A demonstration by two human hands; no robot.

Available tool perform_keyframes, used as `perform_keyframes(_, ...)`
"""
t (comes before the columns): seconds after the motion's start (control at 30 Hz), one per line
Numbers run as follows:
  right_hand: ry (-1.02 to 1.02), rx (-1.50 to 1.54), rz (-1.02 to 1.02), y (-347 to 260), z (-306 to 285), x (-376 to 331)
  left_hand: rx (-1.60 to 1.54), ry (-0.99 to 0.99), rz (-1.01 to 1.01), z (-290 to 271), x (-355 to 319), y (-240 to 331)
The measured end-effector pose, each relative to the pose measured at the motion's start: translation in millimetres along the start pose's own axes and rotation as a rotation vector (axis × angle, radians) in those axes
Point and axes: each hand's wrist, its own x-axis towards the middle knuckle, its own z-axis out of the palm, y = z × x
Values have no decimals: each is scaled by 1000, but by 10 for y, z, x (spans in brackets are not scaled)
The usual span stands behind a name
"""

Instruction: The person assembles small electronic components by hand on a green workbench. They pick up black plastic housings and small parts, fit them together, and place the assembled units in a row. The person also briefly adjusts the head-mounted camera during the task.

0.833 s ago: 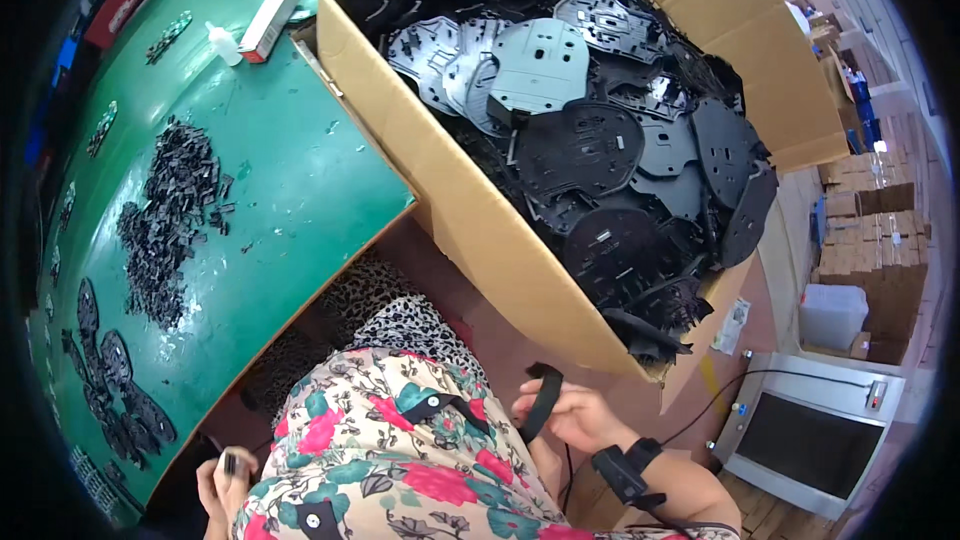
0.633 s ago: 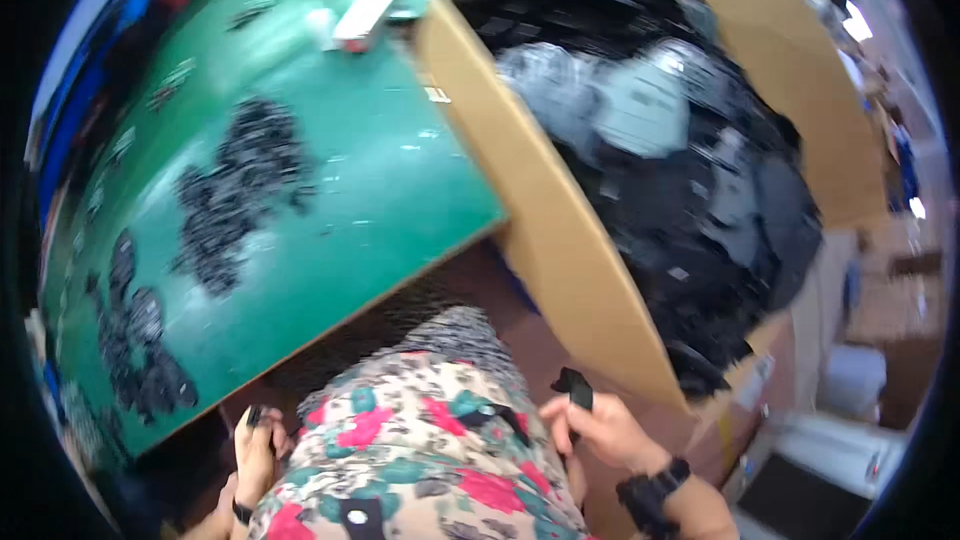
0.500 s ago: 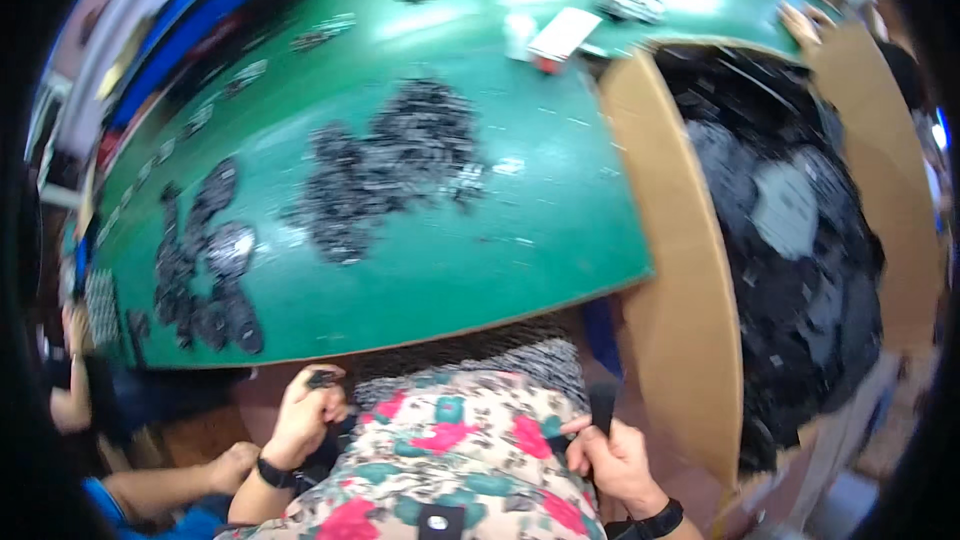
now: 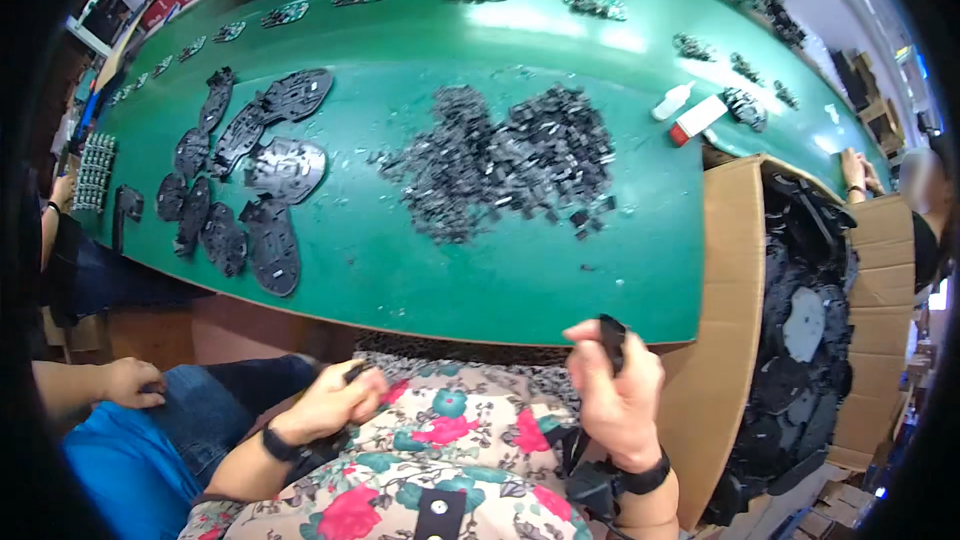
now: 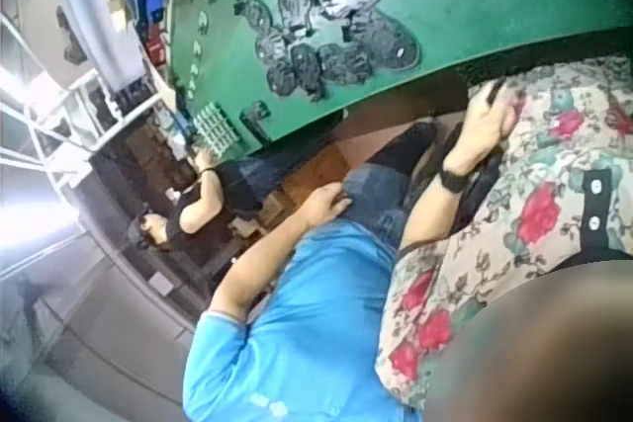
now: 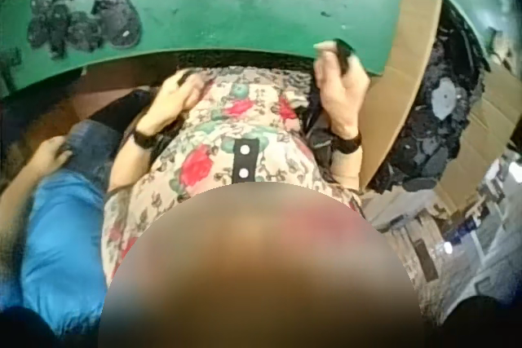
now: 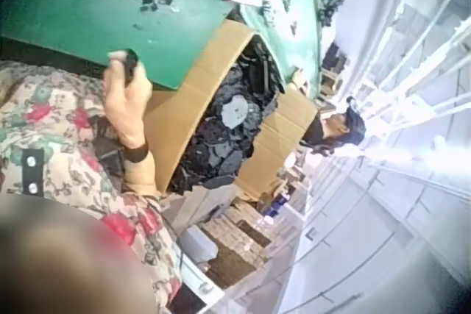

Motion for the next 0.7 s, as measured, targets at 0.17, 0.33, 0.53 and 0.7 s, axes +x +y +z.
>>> perform_keyframes(0.17,720,72,-87,-2,-1154,-176,-421,292,147,-188,-555,-226)
perform_keyframes(0.33,931,-26,-80,197,-1493,-980,-605,898,479,-695,-906,-449)
perform_keyframes(0.53,703,-67,-88,105,-1204,-960,-562,982,776,-605,-1452,-67)
perform_keyframes(0.7,620,131,-299,-113,-1034,-847,-544,815,753,-516,-1396,52)
